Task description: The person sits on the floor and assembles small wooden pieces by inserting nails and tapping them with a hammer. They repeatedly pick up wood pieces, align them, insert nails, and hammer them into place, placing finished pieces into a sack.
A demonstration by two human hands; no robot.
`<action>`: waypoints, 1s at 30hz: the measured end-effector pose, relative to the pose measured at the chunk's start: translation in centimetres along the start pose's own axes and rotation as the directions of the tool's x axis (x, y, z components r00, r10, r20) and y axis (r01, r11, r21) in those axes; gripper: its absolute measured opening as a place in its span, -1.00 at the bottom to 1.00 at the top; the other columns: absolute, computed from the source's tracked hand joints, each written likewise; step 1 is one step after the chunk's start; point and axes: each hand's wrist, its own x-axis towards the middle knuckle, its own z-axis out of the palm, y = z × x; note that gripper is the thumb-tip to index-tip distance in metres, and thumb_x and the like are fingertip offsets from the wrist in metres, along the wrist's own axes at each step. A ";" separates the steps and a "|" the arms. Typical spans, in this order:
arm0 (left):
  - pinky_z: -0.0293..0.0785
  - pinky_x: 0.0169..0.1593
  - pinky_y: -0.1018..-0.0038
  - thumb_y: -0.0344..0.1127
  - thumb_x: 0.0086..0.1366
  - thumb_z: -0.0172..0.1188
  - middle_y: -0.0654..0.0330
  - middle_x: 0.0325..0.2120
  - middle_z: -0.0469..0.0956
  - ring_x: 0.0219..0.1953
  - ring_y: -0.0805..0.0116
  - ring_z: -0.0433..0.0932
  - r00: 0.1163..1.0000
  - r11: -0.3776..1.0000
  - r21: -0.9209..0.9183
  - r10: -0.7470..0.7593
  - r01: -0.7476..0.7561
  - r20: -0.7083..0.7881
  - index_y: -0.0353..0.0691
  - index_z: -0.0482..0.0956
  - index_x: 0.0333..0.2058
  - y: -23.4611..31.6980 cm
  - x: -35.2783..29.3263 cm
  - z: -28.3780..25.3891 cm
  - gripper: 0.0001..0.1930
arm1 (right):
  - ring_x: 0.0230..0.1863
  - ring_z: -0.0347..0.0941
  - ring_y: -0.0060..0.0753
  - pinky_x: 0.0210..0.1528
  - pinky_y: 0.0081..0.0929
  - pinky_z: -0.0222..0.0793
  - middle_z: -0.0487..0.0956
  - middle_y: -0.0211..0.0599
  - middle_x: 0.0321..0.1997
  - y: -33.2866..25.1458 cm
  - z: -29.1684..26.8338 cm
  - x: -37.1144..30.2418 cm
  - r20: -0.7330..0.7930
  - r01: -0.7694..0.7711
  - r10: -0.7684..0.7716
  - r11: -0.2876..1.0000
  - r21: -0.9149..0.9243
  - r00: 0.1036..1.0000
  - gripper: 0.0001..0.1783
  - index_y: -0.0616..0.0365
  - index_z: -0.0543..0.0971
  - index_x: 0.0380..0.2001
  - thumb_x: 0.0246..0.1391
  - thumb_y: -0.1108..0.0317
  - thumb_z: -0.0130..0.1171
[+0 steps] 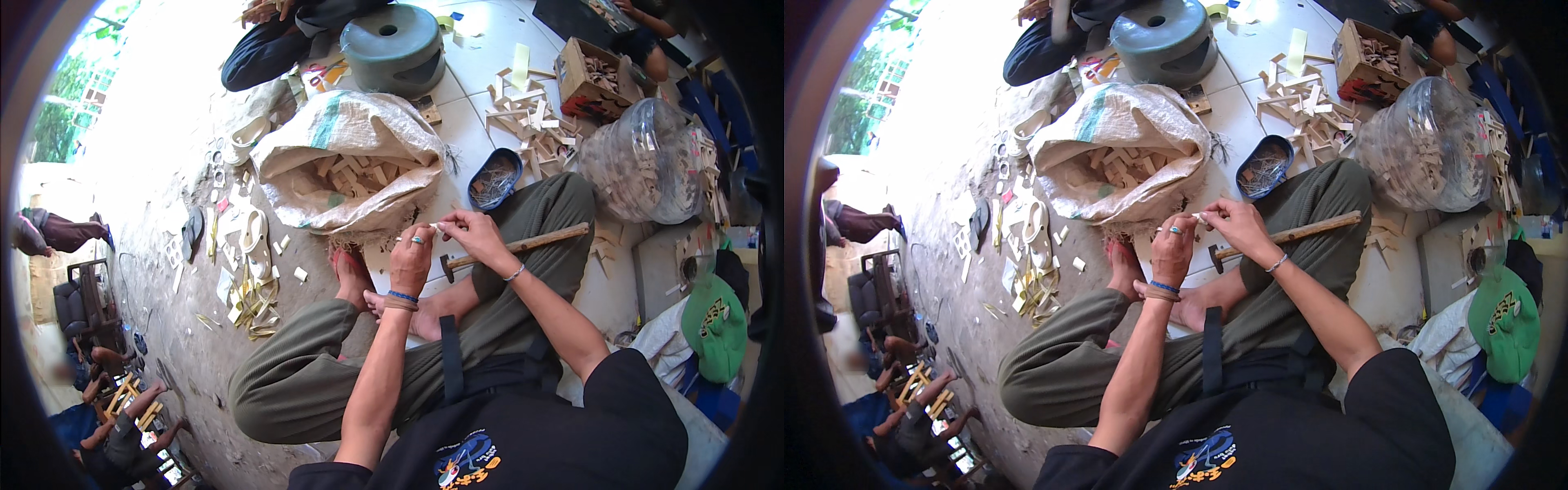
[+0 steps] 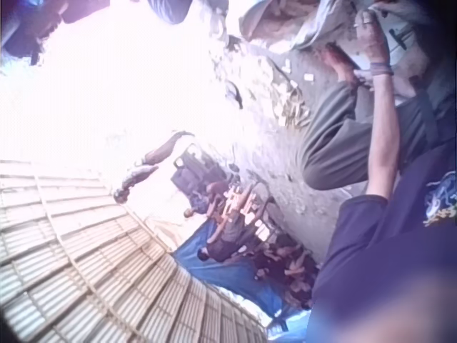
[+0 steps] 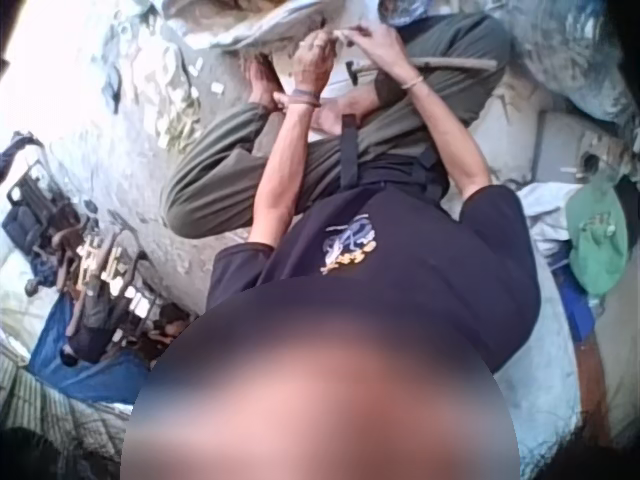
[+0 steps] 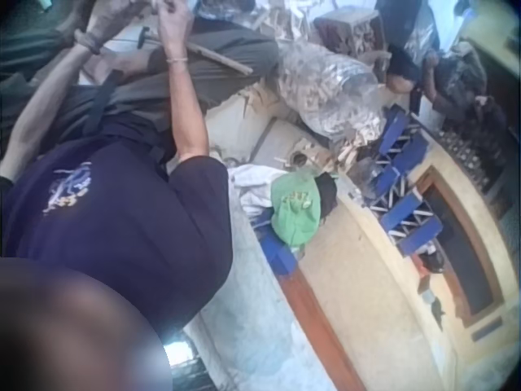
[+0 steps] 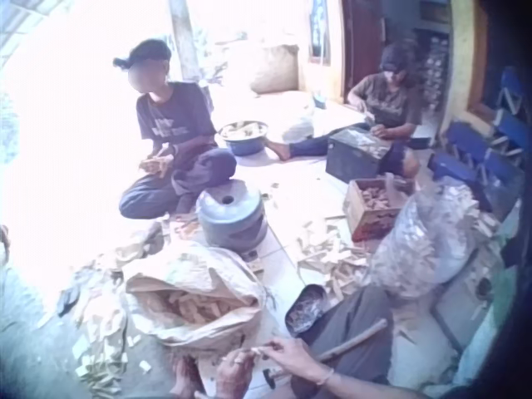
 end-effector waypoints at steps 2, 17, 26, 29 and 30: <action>0.62 -0.14 0.16 -0.54 0.34 0.27 0.03 -0.16 0.68 -0.14 -0.02 0.69 1.000 1.000 0.011 0.011 -0.011 -0.015 -0.19 0.56 -0.14 0.0 0.0 0.0 -0.84 | -0.30 0.72 -0.46 -0.19 -0.46 0.56 0.77 -0.23 -0.35 0.1 0.0 0.1 0.009 -0.001 0.001 1.000 0.000 1.000 -0.65 0.24 0.73 -0.14 0.30 0.13 0.29; 0.65 -0.16 0.25 -0.48 0.36 0.34 0.05 -0.21 0.75 -0.18 0.10 0.77 0.995 0.994 -0.056 -0.096 0.095 -0.025 -0.18 0.42 0.14 -0.4 -0.3 0.6 -0.57 | -0.33 0.69 -0.44 -0.22 -0.43 0.54 0.77 -0.23 -0.35 -0.2 -0.9 0.3 0.097 0.008 -0.001 0.997 -0.070 0.995 -0.63 0.20 0.70 -0.07 0.35 0.10 0.22; 0.63 -0.18 0.21 -0.48 0.37 0.33 0.06 -0.22 0.75 -0.20 0.04 0.75 0.994 0.994 -0.028 -0.103 0.102 -0.032 -0.17 0.38 0.14 -0.5 -0.2 0.3 -0.57 | -0.19 0.67 -0.03 -0.07 -0.17 0.50 0.74 -0.10 -0.25 0.3 -4.9 -0.7 0.153 0.128 -0.049 0.817 -0.563 0.987 -0.56 0.18 0.69 -0.08 0.32 -0.01 0.23; 0.62 -0.20 0.19 -0.46 0.38 0.32 0.08 -0.23 0.75 -0.23 0.01 0.74 0.993 0.993 -0.048 -0.109 0.107 -0.043 -0.16 0.36 0.15 -0.6 -0.1 0.2 -0.56 | -0.12 0.63 -0.03 0.01 -0.09 0.39 0.68 -0.08 -0.21 1.3 -6.4 -2.8 0.369 0.327 -0.039 0.554 -0.766 0.929 -0.53 0.17 0.71 -0.17 0.15 -0.06 0.37; 0.61 -0.22 0.18 -0.45 0.38 0.31 0.09 -0.24 0.74 -0.26 -0.01 0.72 0.993 0.994 -0.052 -0.100 0.098 -0.055 -0.15 0.37 0.15 -0.6 0.0 0.2 -0.57 | -0.12 0.61 -0.05 0.03 -0.10 0.36 0.66 -0.08 -0.21 1.6 -6.6 -3.4 0.399 0.372 -0.066 0.527 -0.764 0.914 -0.52 0.16 0.72 -0.18 0.10 -0.06 0.40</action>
